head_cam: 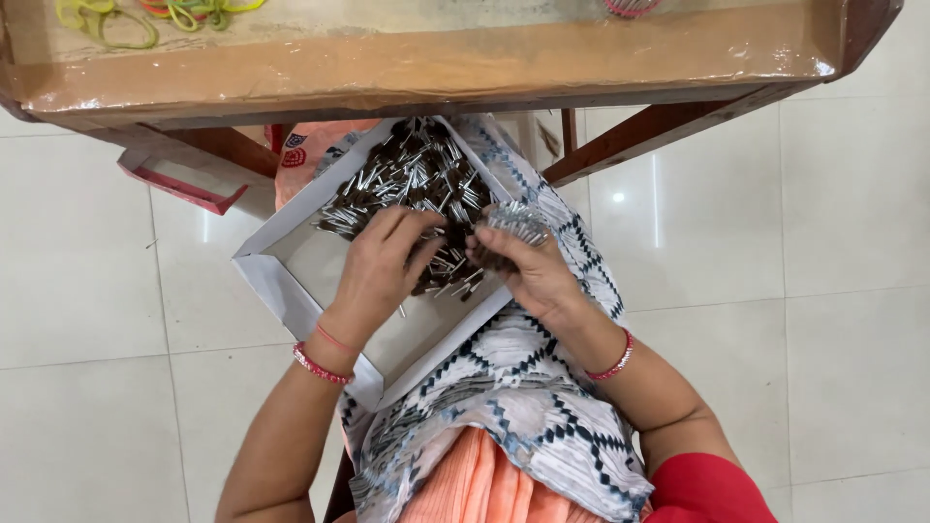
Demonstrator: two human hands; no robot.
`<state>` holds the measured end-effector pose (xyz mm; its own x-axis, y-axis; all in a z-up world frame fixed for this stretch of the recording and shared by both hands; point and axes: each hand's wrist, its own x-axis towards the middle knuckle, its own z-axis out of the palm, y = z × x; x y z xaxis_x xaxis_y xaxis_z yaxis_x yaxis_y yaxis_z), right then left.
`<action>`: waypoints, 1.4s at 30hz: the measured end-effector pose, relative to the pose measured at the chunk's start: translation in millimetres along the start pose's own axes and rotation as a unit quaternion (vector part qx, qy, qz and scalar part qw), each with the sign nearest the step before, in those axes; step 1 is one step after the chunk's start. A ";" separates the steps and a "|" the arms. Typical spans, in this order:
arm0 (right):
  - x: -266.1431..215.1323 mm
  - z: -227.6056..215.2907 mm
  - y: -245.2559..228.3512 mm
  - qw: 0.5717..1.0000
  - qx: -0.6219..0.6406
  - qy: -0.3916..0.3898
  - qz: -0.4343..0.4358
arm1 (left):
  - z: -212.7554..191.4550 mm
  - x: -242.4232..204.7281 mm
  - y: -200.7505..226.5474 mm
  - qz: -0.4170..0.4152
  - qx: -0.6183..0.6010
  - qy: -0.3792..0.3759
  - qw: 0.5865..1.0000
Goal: The recorder is seen sorting and organizing small metal hardware pins and grouping them together.
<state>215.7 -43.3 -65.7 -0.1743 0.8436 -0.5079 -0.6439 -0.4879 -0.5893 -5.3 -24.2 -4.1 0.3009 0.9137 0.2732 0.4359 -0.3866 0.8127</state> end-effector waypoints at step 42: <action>1.7 17.7 32.6 0.996 0.065 -0.046 0.030 | 10.8 -19.5 24.6 -0.020 0.002 0.161 0.987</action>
<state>181.3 -53.9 -74.7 -0.2780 0.8341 -0.4765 -0.7210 -0.5090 -0.4703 8.8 -52.9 5.0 -0.0017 0.9205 0.3907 0.4456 -0.3491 0.8244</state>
